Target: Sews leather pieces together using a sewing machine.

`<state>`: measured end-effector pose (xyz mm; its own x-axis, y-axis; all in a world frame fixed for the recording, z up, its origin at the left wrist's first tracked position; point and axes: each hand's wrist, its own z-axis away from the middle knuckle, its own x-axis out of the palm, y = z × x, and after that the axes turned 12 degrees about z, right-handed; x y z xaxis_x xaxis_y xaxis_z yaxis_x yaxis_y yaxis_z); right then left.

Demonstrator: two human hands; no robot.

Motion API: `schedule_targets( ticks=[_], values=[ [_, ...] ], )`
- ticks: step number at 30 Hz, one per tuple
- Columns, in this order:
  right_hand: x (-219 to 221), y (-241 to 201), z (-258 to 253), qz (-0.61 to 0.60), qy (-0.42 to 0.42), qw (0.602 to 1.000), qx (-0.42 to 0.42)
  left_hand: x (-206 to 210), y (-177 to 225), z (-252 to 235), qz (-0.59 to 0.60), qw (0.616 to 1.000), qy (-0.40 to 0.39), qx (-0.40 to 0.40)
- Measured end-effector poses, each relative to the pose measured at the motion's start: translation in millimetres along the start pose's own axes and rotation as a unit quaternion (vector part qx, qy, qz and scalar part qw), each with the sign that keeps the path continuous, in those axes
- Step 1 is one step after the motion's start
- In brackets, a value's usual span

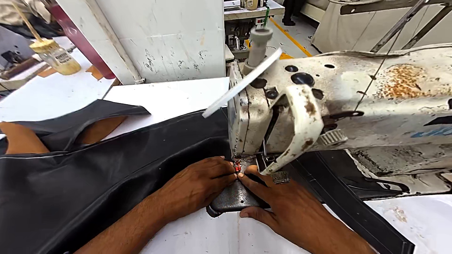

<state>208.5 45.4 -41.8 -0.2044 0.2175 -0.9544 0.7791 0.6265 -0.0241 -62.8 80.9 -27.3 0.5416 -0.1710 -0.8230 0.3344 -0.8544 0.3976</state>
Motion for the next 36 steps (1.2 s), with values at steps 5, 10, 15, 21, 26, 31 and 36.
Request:
schedule_targets(
  ticks=[5, 10, 15, 21, 26, 31, 36],
  values=[
    [-0.4, 3.9, 8.1, -0.049, 0.128, 0.99, 0.038, -0.3, 1.5, 2.3, 0.009, 1.0, 0.009, -0.004],
    [-1.6, 2.9, 5.2, -0.041, 0.135, 0.989, 0.034, -0.8, 2.1, 2.9, 0.008, 1.0, 0.021, -0.009],
    [2.5, -1.0, 5.5, -0.043, 0.079, 0.996, 0.016, -0.2, 2.0, 3.9, 0.014, 1.0, 0.021, -0.009],
    [1.8, -2.5, 5.6, -0.036, 0.069, 0.997, 0.013, 0.0, 3.1, 5.7, 0.011, 1.0, 0.029, -0.003],
    [1.0, -1.9, 5.4, -0.032, 0.065, 0.997, 0.012, 0.4, 2.5, 6.1, -0.002, 0.999, 0.04, 0.001],
    [1.1, -1.7, 5.6, -0.039, 0.061, 0.997, 0.009, 0.7, 3.0, 5.1, -0.005, 0.999, 0.037, 0.003],
    [-1.6, -2.4, 5.7, -0.042, 0.063, 0.997, 0.01, -1.1, 1.2, 3.1, 0.013, 0.999, 0.024, 0.016]
  ],
)
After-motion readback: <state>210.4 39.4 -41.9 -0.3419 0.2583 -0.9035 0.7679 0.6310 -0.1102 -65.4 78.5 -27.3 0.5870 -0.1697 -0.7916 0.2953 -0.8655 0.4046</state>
